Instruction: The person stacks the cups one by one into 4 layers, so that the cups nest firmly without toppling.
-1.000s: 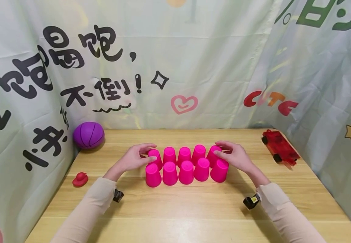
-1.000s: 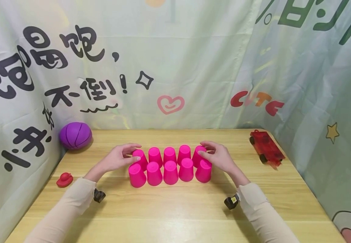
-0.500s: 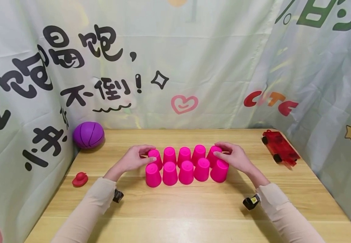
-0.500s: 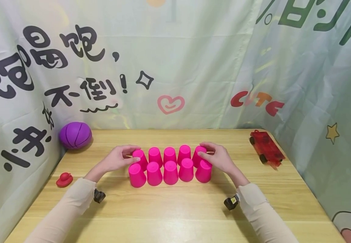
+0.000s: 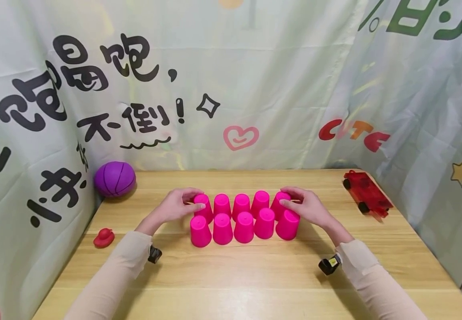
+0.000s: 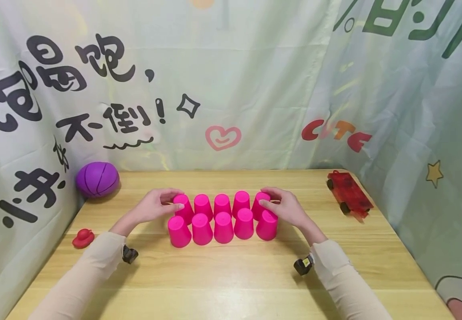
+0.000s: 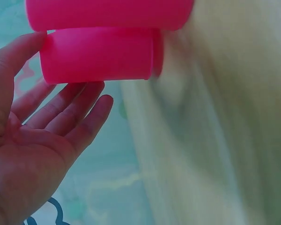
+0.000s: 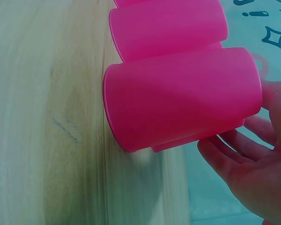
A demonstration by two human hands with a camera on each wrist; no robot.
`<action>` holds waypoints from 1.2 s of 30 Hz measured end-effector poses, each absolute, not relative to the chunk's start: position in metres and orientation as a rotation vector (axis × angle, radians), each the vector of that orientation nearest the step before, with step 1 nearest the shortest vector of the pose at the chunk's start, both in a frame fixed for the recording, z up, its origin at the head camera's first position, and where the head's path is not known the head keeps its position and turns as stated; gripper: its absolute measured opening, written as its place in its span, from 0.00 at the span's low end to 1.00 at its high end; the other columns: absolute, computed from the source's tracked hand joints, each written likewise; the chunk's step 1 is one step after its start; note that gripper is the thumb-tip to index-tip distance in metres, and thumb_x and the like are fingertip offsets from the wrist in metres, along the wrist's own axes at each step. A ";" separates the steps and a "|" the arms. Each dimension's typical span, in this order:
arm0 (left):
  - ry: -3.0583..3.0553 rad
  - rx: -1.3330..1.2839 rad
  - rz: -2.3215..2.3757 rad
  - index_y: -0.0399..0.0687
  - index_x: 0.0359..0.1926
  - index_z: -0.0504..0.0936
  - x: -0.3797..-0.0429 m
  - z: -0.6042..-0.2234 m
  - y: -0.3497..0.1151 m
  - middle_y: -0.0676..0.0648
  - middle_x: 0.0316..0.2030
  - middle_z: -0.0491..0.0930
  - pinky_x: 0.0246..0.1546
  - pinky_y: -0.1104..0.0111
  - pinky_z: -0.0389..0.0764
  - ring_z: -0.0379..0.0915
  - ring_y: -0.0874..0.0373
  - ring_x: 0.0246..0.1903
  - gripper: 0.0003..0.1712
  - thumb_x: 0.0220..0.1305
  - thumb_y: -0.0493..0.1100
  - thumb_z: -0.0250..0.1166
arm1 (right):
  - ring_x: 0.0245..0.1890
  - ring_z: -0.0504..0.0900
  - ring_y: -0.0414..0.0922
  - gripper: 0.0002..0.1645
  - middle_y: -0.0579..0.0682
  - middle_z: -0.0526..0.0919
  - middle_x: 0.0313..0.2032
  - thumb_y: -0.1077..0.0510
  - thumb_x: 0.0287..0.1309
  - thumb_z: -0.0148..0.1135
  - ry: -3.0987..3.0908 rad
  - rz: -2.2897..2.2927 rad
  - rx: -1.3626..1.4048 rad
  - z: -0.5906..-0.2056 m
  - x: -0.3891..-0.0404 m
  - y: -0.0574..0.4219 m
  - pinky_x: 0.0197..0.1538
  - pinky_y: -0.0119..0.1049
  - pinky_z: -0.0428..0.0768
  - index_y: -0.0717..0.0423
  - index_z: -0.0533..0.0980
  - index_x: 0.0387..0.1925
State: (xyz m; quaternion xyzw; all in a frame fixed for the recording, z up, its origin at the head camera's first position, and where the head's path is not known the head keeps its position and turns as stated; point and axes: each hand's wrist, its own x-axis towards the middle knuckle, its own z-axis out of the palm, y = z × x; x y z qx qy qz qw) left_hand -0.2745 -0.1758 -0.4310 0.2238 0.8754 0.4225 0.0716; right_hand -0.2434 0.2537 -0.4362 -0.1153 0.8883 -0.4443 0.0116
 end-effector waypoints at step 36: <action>2.788 0.575 1.310 0.39 0.63 0.82 -0.343 -0.368 -0.130 0.38 0.49 0.88 0.50 0.57 0.86 0.85 0.46 0.48 0.29 0.68 0.51 0.73 | 0.56 0.86 0.58 0.32 0.63 0.84 0.59 0.52 0.69 0.70 2.774 -1.404 -0.406 -0.436 -0.241 0.256 0.56 0.46 0.88 0.64 0.75 0.68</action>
